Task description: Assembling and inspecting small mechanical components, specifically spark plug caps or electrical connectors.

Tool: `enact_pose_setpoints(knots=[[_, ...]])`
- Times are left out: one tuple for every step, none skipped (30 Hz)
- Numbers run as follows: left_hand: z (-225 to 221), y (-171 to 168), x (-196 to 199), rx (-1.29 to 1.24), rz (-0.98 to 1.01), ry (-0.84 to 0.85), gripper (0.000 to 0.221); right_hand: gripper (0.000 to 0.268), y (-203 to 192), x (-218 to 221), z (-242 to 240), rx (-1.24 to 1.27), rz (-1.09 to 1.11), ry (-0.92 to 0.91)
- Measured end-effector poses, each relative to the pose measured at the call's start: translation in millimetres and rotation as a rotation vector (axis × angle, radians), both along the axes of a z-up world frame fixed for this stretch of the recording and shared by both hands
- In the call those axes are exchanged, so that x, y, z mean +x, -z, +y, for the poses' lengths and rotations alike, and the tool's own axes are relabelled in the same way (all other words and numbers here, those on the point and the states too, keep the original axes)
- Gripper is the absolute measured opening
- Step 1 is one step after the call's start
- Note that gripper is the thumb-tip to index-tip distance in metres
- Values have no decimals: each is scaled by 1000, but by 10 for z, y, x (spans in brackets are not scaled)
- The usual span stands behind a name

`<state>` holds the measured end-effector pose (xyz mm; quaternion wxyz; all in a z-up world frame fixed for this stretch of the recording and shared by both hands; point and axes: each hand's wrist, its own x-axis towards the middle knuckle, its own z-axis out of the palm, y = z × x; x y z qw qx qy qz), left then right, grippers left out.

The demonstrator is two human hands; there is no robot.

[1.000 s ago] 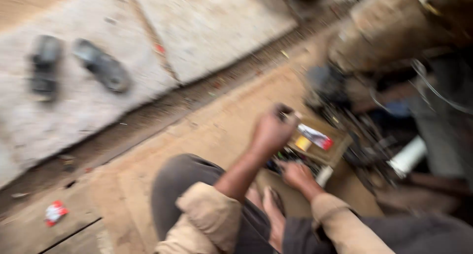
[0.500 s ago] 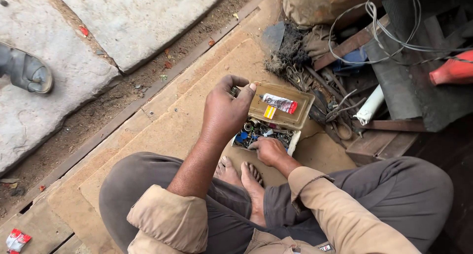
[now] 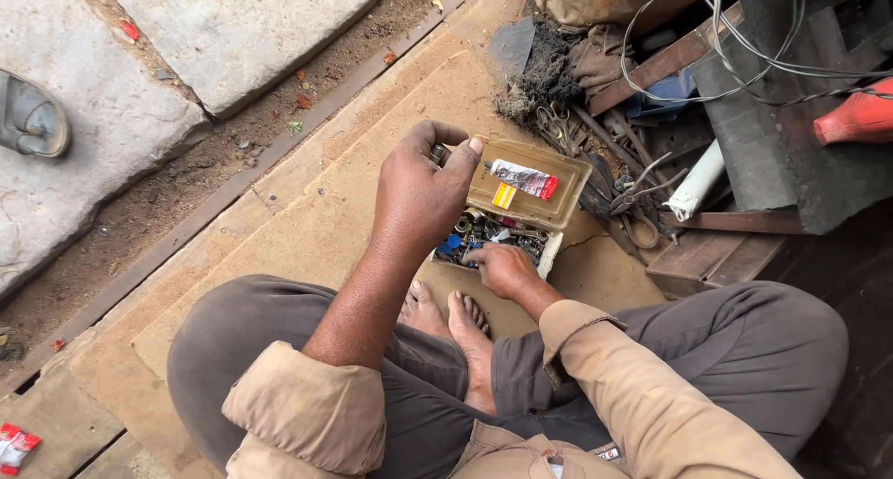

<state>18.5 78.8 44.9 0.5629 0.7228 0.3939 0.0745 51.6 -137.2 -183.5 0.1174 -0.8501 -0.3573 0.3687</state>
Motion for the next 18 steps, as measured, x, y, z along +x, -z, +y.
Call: enact_pose_setpoints(knots=[[-4, 10, 4, -4, 0, 0, 33, 28, -14, 19, 17, -4, 0, 0], [-6, 21, 2, 0, -2, 1, 33, 26, -26, 32, 37, -8, -1, 58], [-8, 30, -1, 4, -4, 1, 32, 29, -39, 45, 58, -12, -3, 117], [-7, 31, -4, 3, -2, -1, 32, 29, -42, 55, 86, -13, -1, 114], [-6, 29, -8, 7, -7, -1, 32, 29, -46, 65, 113, -45, -14, 104], [-2, 26, -7, 11, -12, 0, 32, 31, -50, 80, 145, -76, -29, 94], [-2, 28, -5, 11, -11, -2, 32, 31, -4, 87, 155, -76, -27, 92], [-4, 31, -3, 8, -12, -1, 32, 31, 42, 92, 162, 1, -49, 80], [-7, 33, 0, 4, -13, -1, 32, 32, 87, 96, 168, 78, -71, 67], [-5, 39, -3, 5, -11, -2, 32, 32, 39, 109, 236, 78, -69, 66], [-4, 44, -5, 7, -18, -4, 32, 41, -9, 122, 304, 7, -64, 102], [-3, 50, -9, 9, -24, -5, 32, 51, -57, 134, 371, -65, -59, 138], [-4, 37, -11, 10, -21, -6, 32, 51, 6, 158, 371, -65, -56, 137], [-2, 22, -11, 12, -20, -3, 32, 57, 68, 187, 377, -101, -51, 115], [0, 9, -11, 14, -19, -1, 31, 63, 131, 218, 383, -138, -46, 93], [-2, 16, -13, 12, -18, -1, 31, 63, 69, 210, 411, -140, -45, 94], [-5, 23, -15, 12, -17, 5, 31, 66, 9, 203, 438, -200, -15, 57], [-10, 29, -12, 12, -19, 10, 31, 69, -56, 206, 462, -261, 14, 21]])
